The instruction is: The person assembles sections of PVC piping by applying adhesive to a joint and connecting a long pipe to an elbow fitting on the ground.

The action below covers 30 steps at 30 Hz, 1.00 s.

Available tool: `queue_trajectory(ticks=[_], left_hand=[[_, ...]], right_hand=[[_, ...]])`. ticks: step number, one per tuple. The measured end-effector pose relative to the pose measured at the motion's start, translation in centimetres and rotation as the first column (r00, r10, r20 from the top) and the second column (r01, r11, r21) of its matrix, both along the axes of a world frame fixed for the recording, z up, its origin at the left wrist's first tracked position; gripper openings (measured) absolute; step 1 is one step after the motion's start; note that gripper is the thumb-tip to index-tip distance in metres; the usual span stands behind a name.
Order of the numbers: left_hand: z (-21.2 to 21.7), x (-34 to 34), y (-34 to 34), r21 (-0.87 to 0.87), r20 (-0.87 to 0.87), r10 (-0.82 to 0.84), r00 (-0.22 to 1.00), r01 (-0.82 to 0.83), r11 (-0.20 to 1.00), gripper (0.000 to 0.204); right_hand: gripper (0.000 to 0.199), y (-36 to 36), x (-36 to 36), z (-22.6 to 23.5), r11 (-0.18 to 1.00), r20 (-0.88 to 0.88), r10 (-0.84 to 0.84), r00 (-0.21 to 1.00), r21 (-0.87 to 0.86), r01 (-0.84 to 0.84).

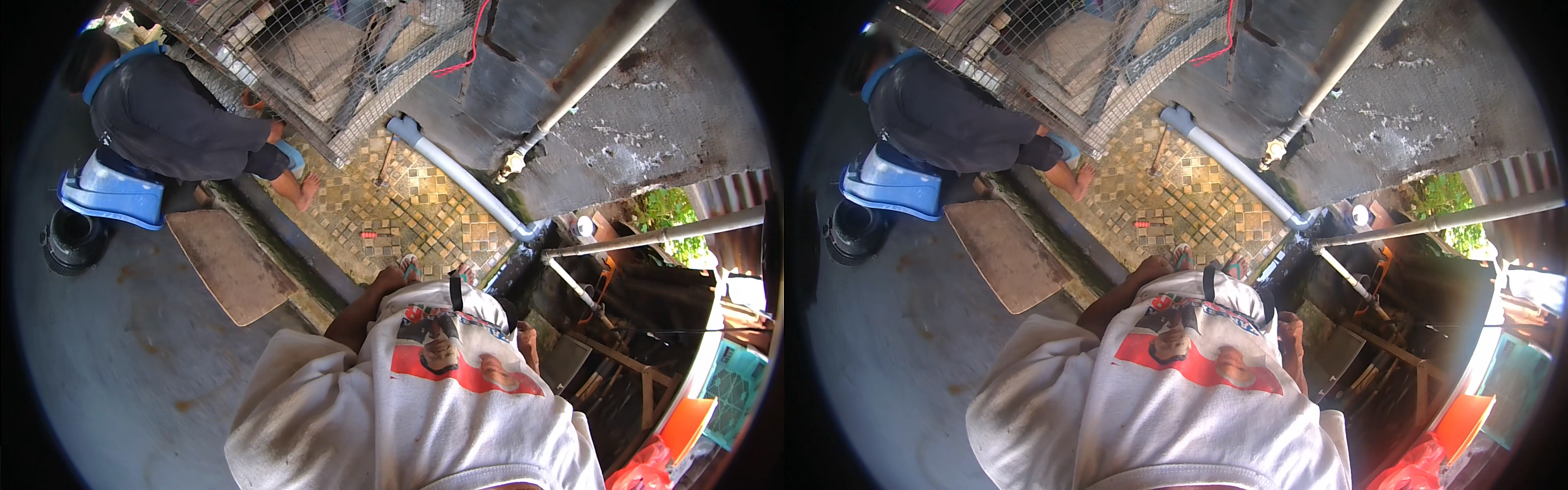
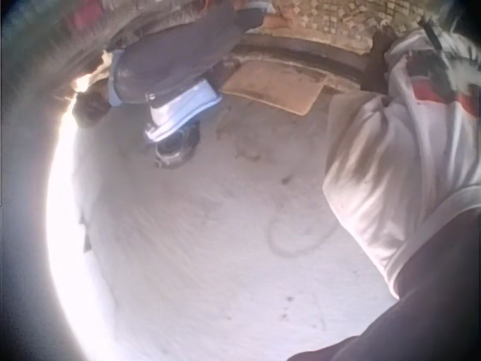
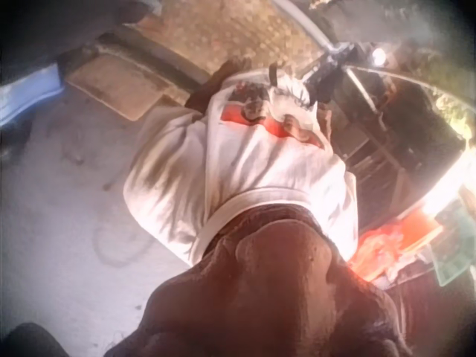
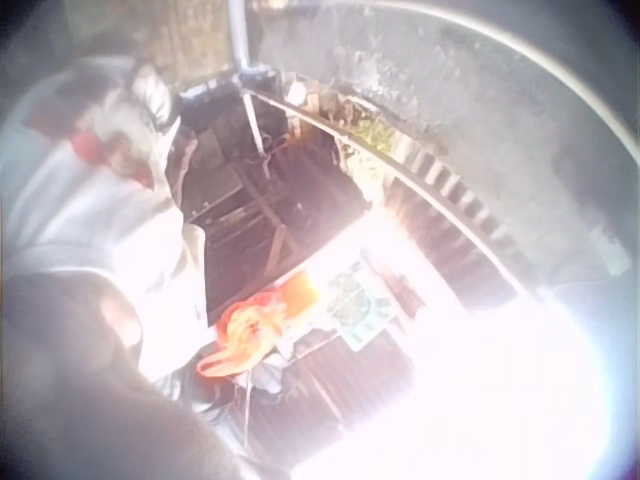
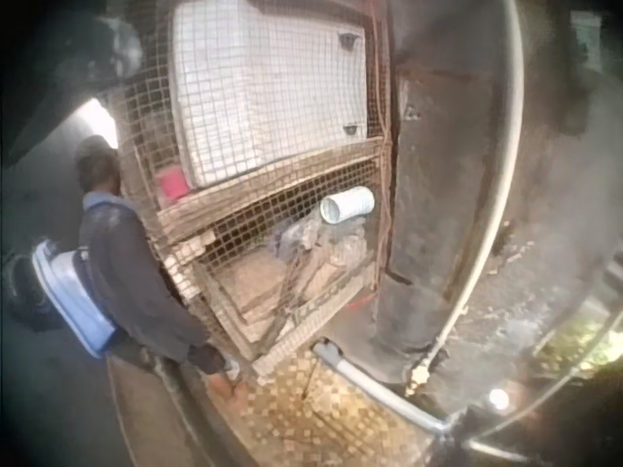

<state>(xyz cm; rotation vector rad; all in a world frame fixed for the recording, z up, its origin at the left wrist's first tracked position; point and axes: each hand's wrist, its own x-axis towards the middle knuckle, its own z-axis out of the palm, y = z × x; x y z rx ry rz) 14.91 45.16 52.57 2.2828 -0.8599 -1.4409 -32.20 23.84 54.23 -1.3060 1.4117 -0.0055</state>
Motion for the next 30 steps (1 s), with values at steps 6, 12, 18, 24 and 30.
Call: queue_trajectory(ticks=[6,12,18,24,30], left_hand=[[0.6,-0.2,-0.7,0.024,-0.021,-0.003,1.0,0.003,1.0,0.036],[-1.7,1.0,1.7,0.0,-0.038,0.037,0.999,-0.037,0.999,0.039],[-1.2,1.3,0.6,0.08,-0.036,-0.002,0.999,0.005,0.997,0.049],[2.0,0.5,-1.5,0.077,0.082,0.019,0.996,-0.025,0.997,0.05],[2.5,1.0,-1.8,0.02,0.098,-0.046,0.994,0.045,0.999,0.051]], right_hand=[[0.04,0.5,-0.7,-0.2,0.999,-0.013,-0.025,1.0,-0.023,0.024],[0.04,1.6,0.4,-0.6,0.999,0.006,-0.018,1.0,-0.027,0.018],[0.04,2.5,-0.3,-1.6,0.999,0.014,-0.024,1.0,-0.048,0.024],[0.039,3.3,-1.3,-2.4,0.996,0.009,-0.047,0.999,-0.075,0.048],[0.033,3.3,-0.2,-1.2,0.997,0.024,-0.063,0.998,-0.044,0.064]])
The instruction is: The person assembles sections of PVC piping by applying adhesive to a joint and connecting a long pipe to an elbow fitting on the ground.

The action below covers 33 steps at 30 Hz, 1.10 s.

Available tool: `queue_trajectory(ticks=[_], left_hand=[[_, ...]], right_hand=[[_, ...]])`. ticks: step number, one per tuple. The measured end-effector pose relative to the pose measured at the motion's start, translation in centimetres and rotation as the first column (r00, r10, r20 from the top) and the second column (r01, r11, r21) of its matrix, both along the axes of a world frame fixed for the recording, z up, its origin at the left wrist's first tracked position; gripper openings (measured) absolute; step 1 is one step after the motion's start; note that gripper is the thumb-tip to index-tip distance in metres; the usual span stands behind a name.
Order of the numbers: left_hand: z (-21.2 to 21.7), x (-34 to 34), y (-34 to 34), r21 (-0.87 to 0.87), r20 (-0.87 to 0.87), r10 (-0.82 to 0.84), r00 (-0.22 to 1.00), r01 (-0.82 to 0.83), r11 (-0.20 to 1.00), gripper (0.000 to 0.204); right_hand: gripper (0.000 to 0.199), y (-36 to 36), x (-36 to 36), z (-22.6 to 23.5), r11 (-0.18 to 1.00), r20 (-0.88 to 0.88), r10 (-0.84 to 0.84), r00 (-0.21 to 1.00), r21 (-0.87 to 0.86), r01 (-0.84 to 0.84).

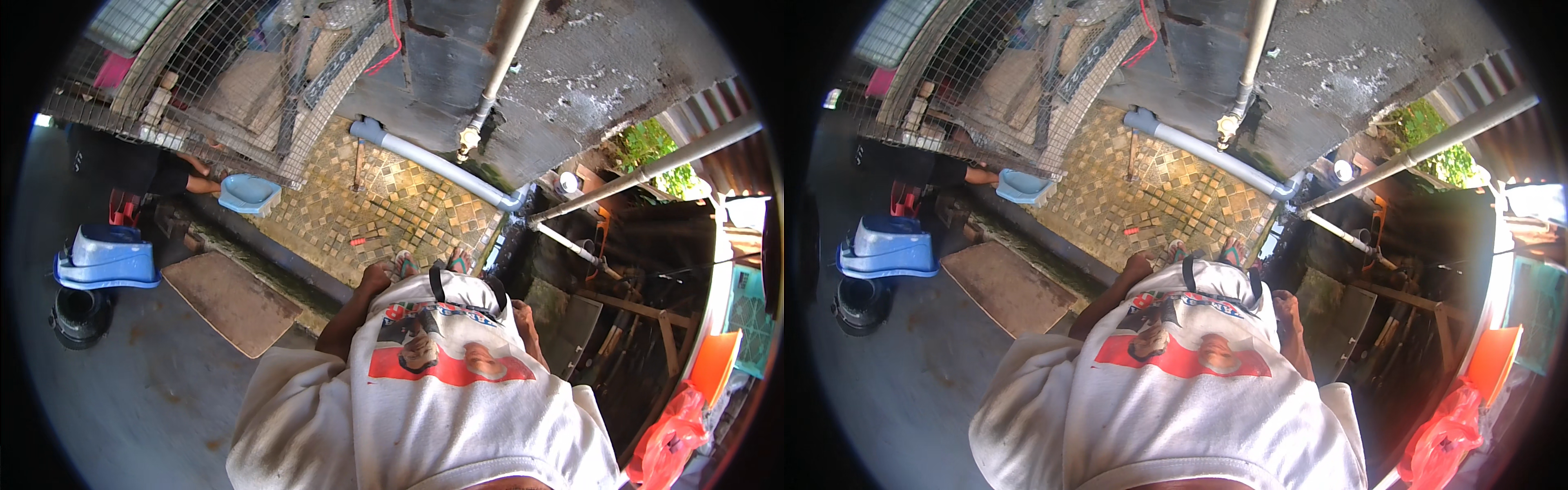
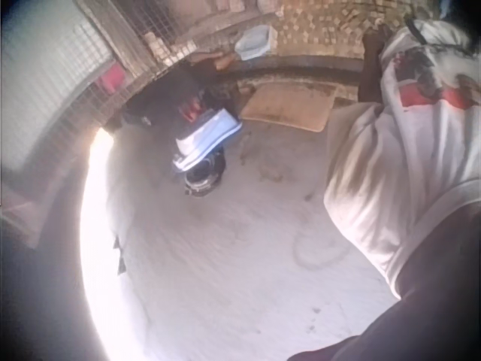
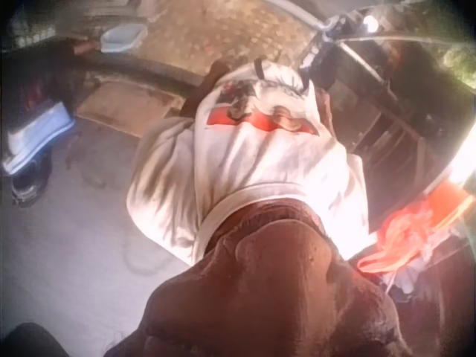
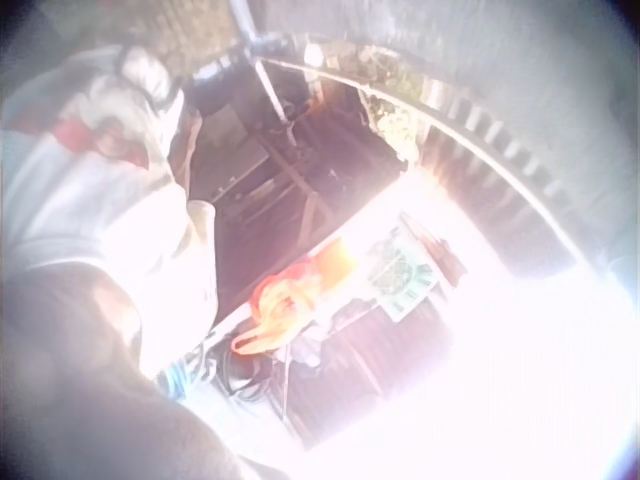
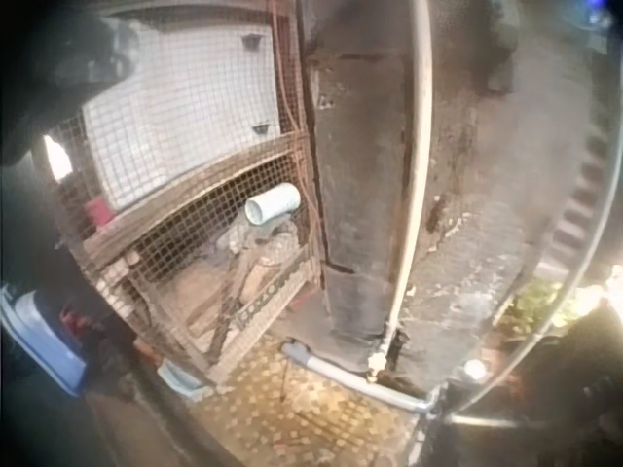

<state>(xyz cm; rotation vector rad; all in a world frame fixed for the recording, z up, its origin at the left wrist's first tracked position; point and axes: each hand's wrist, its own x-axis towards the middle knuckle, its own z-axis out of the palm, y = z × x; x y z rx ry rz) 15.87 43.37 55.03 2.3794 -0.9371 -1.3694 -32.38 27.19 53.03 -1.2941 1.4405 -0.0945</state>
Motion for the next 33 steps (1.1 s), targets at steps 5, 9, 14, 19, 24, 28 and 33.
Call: queue_trajectory(ticks=[5,9,14,19,24,28,33], left_hand=[[-3.5,0.7,1.6,-0.012,-0.007,0.039,0.999,-0.039,0.999,0.046],[-4.2,-0.3,0.6,0.007,-0.067,-0.047,0.997,0.048,0.999,0.046],[-6.6,2.3,2.7,0.012,-0.028,-0.086,0.996,0.086,0.996,0.049],[-5.5,2.5,1.3,0.023,-0.012,-0.122,0.992,0.122,0.992,0.049],[-5.5,3.2,1.6,0.02,0.045,-0.106,0.993,0.105,0.994,0.05],[-8.4,2.0,0.8,-0.009,-0.061,-0.119,0.991,0.118,0.993,0.051],[-9.8,4.9,2.4,0.033,-0.07,-0.142,0.987,0.144,0.989,0.055]], right_hand=[[0.033,-0.4,1.3,1.3,0.999,-0.065,0.002,0.998,0.032,0.0],[0.03,0.1,-0.1,1.5,0.99,-0.104,-0.083,0.991,0.108,0.094],[0.034,0.4,2.3,2.5,0.978,-0.11,-0.114,0.987,0.16,0.13],[0.042,1.3,1.2,0.4,0.98,-0.097,-0.151,0.984,0.118,0.162],[0.051,2.3,0.8,-1.1,0.989,-0.096,-0.132,0.987,0.051,0.137],[0.056,2.7,-2.6,-3.8,0.992,-0.229,-0.082,0.97,-0.112,0.058],[0.059,0.7,1.4,-0.6,0.995,-0.208,-0.099,0.973,-0.041,0.093]])
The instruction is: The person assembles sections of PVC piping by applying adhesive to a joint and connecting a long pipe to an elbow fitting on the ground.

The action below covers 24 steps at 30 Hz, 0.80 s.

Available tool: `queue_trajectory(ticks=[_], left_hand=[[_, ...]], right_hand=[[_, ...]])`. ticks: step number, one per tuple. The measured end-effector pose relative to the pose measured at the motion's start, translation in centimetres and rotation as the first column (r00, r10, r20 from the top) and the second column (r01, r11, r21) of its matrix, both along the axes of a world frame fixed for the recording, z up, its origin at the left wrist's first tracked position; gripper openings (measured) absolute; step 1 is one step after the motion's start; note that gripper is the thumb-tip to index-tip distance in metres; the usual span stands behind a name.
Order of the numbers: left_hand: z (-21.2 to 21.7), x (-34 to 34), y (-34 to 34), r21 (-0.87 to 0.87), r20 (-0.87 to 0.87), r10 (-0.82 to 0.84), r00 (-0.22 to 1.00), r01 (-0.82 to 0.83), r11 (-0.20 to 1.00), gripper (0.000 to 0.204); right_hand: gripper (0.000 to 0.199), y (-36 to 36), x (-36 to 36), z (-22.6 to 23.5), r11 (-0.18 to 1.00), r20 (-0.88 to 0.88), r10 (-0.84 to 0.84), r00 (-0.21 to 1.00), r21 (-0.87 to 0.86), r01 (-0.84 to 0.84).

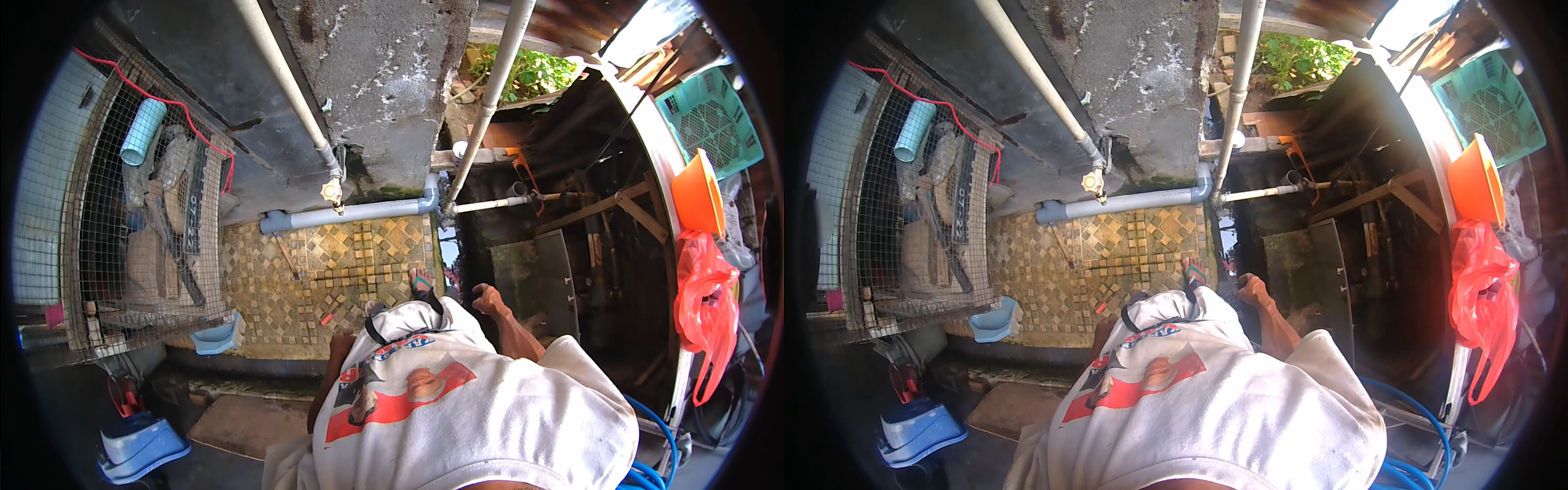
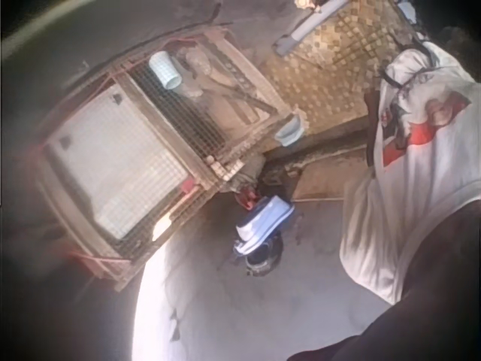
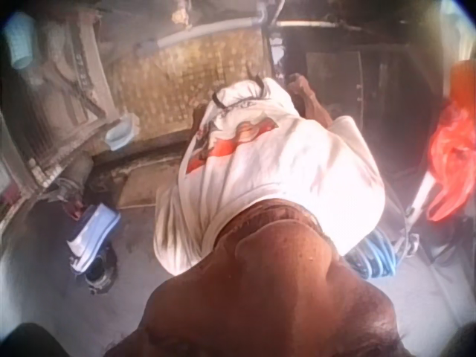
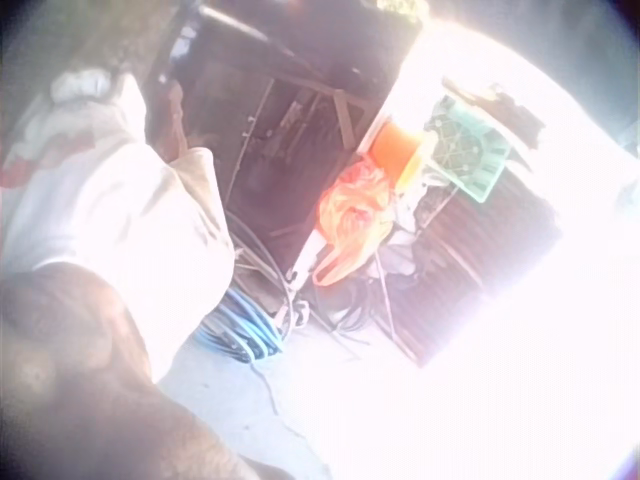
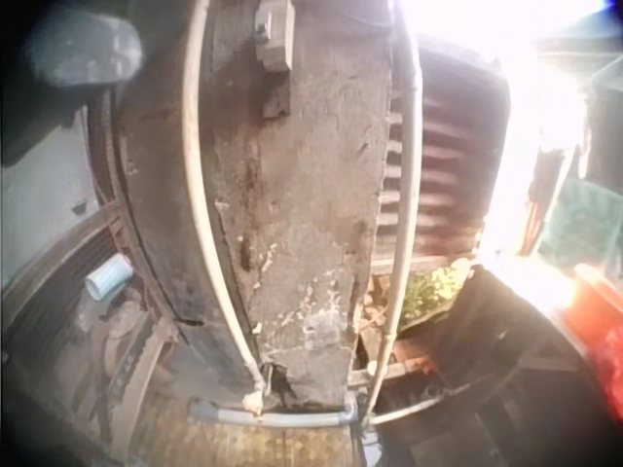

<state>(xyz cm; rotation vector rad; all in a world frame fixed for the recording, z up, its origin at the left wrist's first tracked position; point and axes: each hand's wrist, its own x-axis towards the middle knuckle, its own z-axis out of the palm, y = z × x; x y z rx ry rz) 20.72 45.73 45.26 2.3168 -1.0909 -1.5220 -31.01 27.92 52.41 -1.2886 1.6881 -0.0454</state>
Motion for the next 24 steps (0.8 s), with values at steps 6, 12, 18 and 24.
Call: queue_trajectory(ticks=[6,12,18,24], left_hand=[[1.6,-1.2,-1.4,-0.003,-0.011,-0.039,0.999,0.039,0.999,0.053],[1.3,-1.2,-1.4,0.002,0.04,-0.049,0.998,0.049,0.999,0.053],[-2.2,-0.7,0.3,-0.067,0.021,0.042,0.999,-0.041,0.997,0.054],[-3.3,-1.5,0.0,-0.081,0.026,0.016,1.0,-0.014,0.997,0.048]], right_hand=[[0.058,0.0,-0.8,1.1,1.0,-0.023,0.016,1.0,0.018,-0.015],[0.054,-0.5,0.0,3.1,0.978,0.066,-0.072,0.995,0.199,0.058],[0.044,-0.9,0.2,3.1,0.967,0.139,-0.119,0.983,0.239,0.083],[0.037,-0.2,-0.7,2.1,0.958,0.152,-0.169,0.974,0.259,0.125]])
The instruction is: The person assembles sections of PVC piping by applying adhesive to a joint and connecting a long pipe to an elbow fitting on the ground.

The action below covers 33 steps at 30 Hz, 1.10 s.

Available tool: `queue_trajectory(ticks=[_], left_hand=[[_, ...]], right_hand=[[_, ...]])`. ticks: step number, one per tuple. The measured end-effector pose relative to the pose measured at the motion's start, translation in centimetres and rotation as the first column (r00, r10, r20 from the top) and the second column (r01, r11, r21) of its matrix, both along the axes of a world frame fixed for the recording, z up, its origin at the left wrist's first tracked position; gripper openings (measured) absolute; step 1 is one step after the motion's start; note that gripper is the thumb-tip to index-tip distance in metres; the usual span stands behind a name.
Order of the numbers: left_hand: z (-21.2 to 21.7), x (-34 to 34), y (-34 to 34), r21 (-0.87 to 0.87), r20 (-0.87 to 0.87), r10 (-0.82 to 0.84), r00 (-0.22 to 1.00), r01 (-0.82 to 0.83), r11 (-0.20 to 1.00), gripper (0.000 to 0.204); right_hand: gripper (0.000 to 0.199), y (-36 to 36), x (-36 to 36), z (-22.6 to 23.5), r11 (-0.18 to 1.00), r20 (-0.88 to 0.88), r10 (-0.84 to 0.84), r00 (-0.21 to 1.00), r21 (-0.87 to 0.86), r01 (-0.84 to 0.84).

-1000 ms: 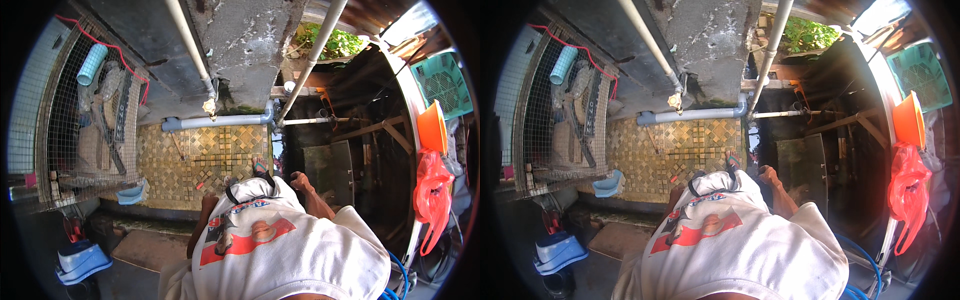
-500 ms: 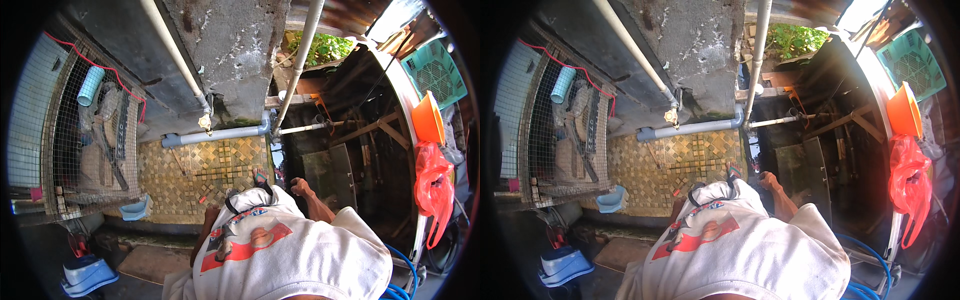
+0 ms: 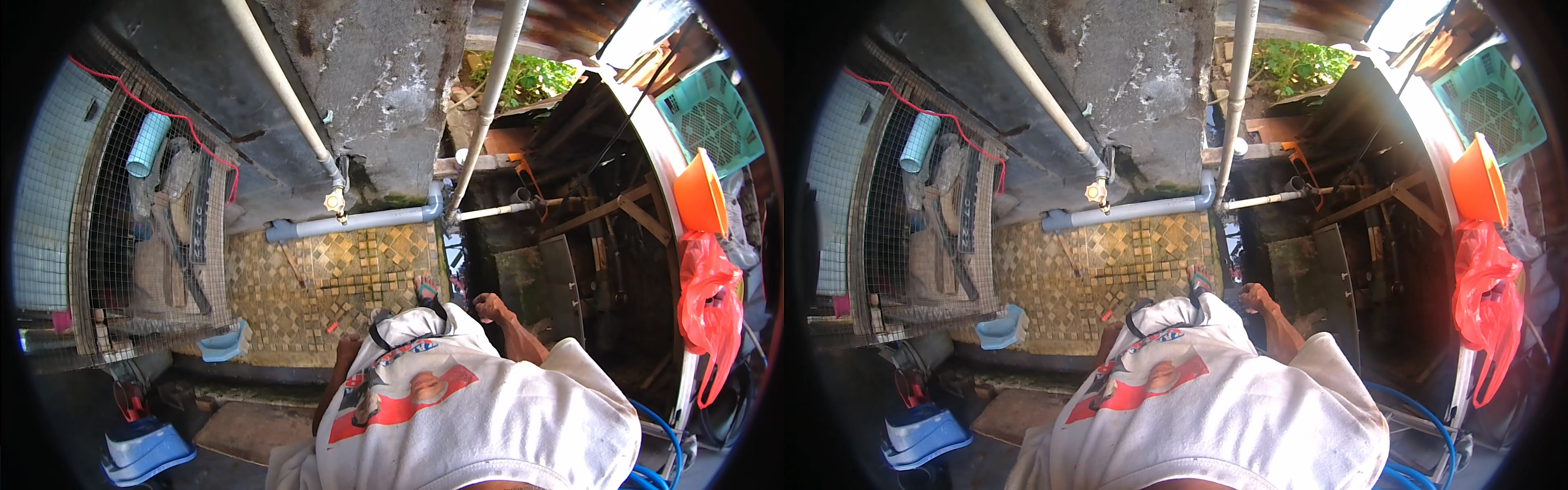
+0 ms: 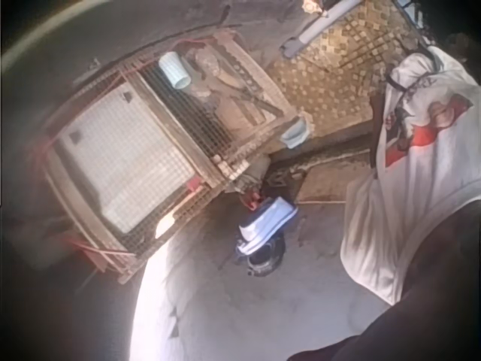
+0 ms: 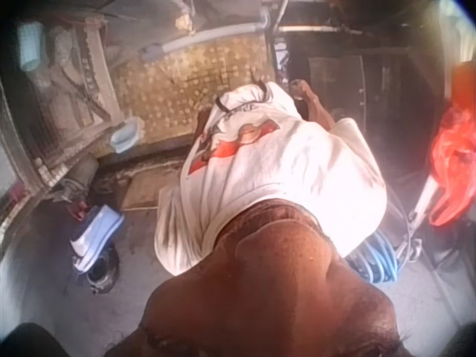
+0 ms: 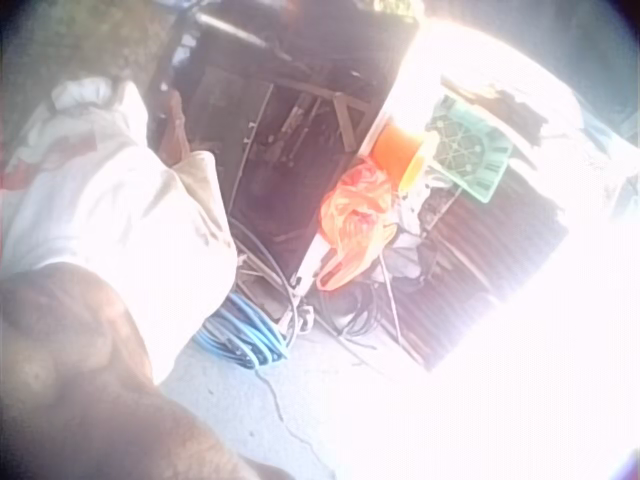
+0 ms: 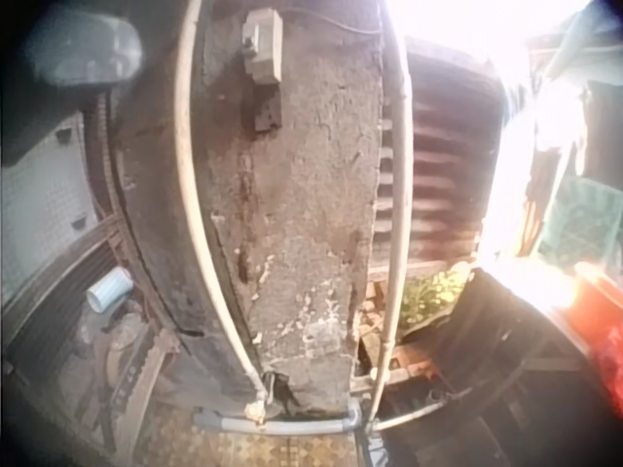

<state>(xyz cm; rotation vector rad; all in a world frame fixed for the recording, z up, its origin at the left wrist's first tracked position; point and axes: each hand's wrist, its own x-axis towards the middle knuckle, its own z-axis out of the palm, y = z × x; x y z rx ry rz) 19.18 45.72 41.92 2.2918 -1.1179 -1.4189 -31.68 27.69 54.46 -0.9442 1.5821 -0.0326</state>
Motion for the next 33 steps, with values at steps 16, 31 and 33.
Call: queue_trajectory(ticks=[16,31,33], left_hand=[[-0.5,0.4,-0.8,-0.054,0.138,-0.058,0.989,0.066,0.996,0.038],[7.3,-3.2,-21.4,-0.113,0.005,-0.192,0.981,0.191,0.975,0.04],[9.8,-3.0,-25.6,-0.192,0.009,-0.198,0.98,0.196,0.962,0.04]], right_hand=[[0.044,0.0,1.2,1.9,0.988,-0.192,0.079,0.978,-0.118,-0.103],[0.052,-6.2,-5.4,-4.3,0.96,-0.37,-0.02,0.929,-0.267,-0.086],[0.051,-8.6,-5.4,-0.9,0.94,-0.32,-0.075,0.944,-0.338,-0.04]])
